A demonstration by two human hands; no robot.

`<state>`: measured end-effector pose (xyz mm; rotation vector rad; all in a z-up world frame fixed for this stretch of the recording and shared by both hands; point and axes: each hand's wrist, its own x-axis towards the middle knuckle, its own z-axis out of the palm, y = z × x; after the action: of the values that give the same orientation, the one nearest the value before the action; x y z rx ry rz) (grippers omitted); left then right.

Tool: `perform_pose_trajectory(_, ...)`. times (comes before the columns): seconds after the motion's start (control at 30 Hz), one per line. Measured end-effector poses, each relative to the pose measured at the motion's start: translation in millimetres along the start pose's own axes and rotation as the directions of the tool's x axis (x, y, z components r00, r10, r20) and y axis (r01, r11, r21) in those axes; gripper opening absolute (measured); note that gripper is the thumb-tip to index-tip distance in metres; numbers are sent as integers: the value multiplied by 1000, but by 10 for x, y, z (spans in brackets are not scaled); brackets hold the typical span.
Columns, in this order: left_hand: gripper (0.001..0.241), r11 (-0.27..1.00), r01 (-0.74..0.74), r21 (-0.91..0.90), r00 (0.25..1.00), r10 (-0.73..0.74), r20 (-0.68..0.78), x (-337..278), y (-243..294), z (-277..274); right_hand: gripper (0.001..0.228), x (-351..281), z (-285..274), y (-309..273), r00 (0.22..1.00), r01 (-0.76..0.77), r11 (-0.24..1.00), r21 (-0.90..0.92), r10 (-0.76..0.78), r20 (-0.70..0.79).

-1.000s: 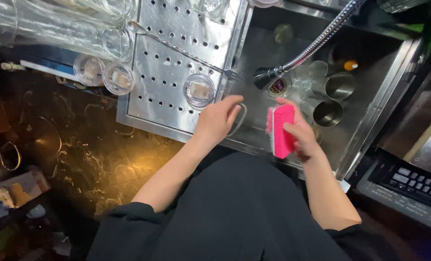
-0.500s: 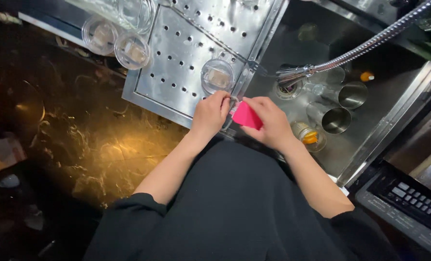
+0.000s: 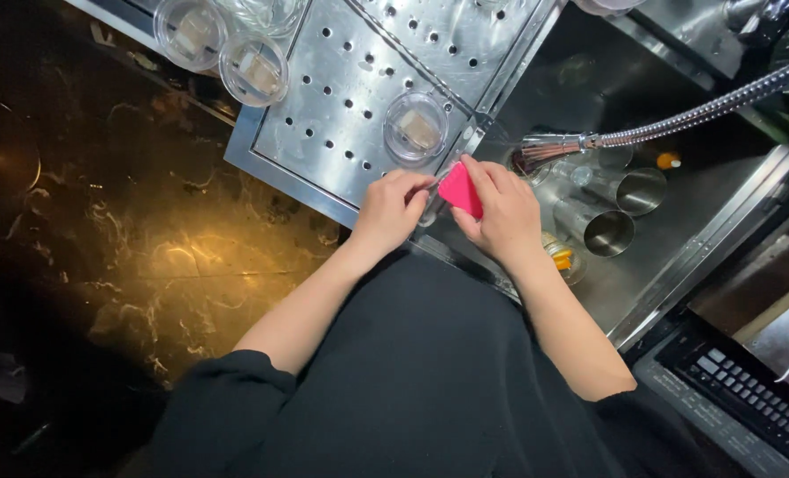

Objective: Cleaning small plastic lids in a sink and manipulating a small thin object

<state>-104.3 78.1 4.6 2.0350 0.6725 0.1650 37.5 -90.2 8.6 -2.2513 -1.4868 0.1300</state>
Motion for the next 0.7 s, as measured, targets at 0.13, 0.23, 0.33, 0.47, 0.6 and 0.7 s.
perform_pose_trajectory(0.13,11,998,51,-25,995,-53,-81,-11,-60,106,76,44,-116,-47,1000,-19,1000,7,19,7)
perform_pose_trajectory(0.23,9,1000,7,24,995,-5,-103,33,-178,190,81,8,-234,-77,996,-83,996,27,83,-18)
perform_pose_trajectory(0.33,7,999,16,-32,992,-20,-123,32,-116,199,79,-65,-292,-98,981,-170,978,118,180,-78)
perform_pose_trajectory(0.47,11,990,27,-140,999,-31,-29,27,328,78,77,-151,-181,-114,982,-123,976,177,145,-121)
perform_pose_trajectory(0.6,23,707,443,-551,896,-351,271,22,503,141,73,-196,-159,-118,968,-114,974,194,153,-201)
perform_pose_trajectory(0.7,25,588,512,-627,858,-396,329,-42,411,335,74,-306,-89,-83,965,-131,976,171,165,-205)
